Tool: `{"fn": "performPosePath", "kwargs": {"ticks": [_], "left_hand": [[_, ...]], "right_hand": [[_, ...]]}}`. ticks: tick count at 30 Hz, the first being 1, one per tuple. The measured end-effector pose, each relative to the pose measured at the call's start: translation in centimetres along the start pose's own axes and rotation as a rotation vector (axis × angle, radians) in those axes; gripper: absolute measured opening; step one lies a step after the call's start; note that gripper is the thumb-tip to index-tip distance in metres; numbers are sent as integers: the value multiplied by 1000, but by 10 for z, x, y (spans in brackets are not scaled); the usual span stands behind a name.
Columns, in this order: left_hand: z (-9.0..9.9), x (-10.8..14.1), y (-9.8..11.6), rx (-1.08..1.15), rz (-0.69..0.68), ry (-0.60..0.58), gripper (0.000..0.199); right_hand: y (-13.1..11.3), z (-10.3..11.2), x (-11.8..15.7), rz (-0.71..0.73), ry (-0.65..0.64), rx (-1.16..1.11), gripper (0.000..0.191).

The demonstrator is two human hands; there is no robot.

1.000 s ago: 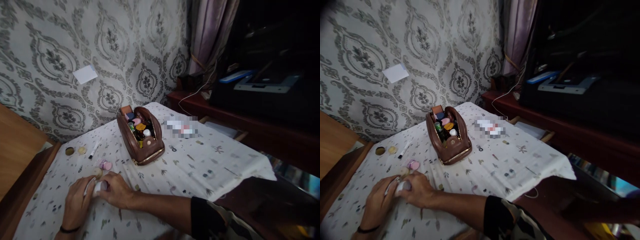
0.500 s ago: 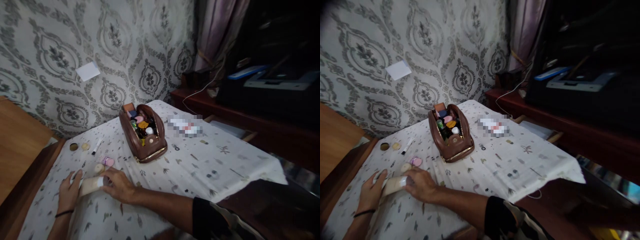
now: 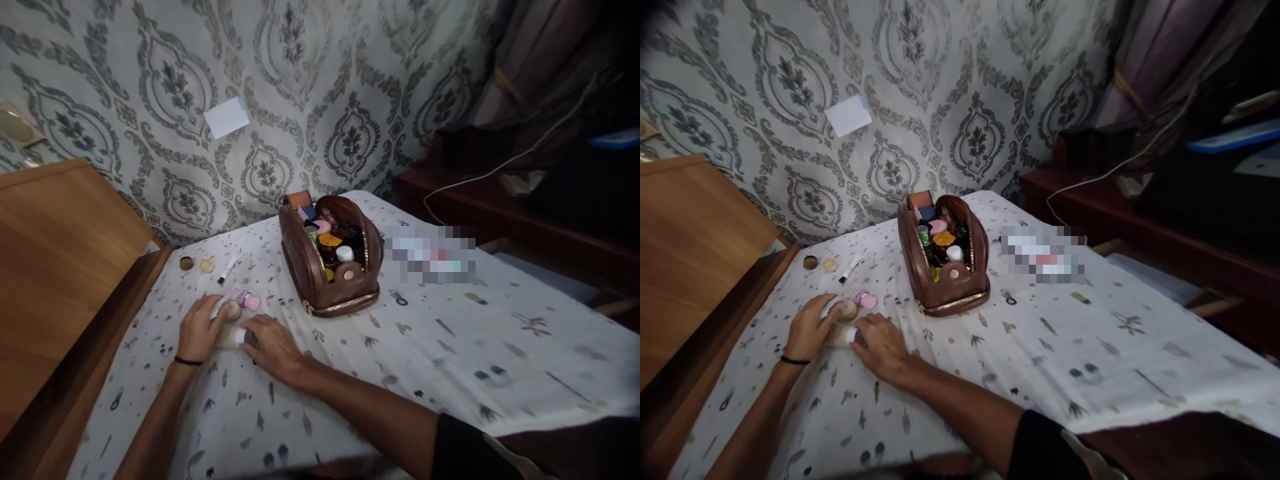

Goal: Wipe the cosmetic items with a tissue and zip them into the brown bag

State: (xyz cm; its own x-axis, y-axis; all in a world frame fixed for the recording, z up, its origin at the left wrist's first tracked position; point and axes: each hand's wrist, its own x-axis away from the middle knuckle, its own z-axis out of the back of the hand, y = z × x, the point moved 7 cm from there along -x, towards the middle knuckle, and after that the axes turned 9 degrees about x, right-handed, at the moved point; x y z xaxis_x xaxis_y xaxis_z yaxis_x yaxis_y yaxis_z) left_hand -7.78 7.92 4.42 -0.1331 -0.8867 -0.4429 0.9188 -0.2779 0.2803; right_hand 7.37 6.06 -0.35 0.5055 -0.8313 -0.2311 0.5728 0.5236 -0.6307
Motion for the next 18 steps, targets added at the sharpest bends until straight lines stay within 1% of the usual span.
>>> {"fn": "performPosePath", "kwargs": {"ticks": [3, 6, 9, 12, 13, 15, 16, 18], "left_hand": [[-8, -5, 7, -21, 11, -91, 34], [-18, -5, 7, -8, 61, -187, 30], [-24, -2, 4, 59, 88, -230, 29], [-27, -4, -4, 150, 91, -267, 33], [-26, -8, -11, 182, 99, -266, 36], [-19, -23, -32, 218, 135, -231, 42], [-10, -34, -49, 172, 191, -147, 42], [3, -61, -82, 110, 257, -58, 44]], "right_hand": [[2, -1, 0, -2, 3, -15, 30], [2, -2, -1, 18, 23, -15, 30], [2, -2, 0, 31, 26, -6, 29], [1, -2, 0, 20, 12, 1, 29], [1, -1, 1, 13, 7, 3, 30], [1, 0, 2, 0, -2, 6, 32], [1, 0, 2, -1, -5, 6, 32], [0, 0, 3, 7, -10, 8, 33]]}}
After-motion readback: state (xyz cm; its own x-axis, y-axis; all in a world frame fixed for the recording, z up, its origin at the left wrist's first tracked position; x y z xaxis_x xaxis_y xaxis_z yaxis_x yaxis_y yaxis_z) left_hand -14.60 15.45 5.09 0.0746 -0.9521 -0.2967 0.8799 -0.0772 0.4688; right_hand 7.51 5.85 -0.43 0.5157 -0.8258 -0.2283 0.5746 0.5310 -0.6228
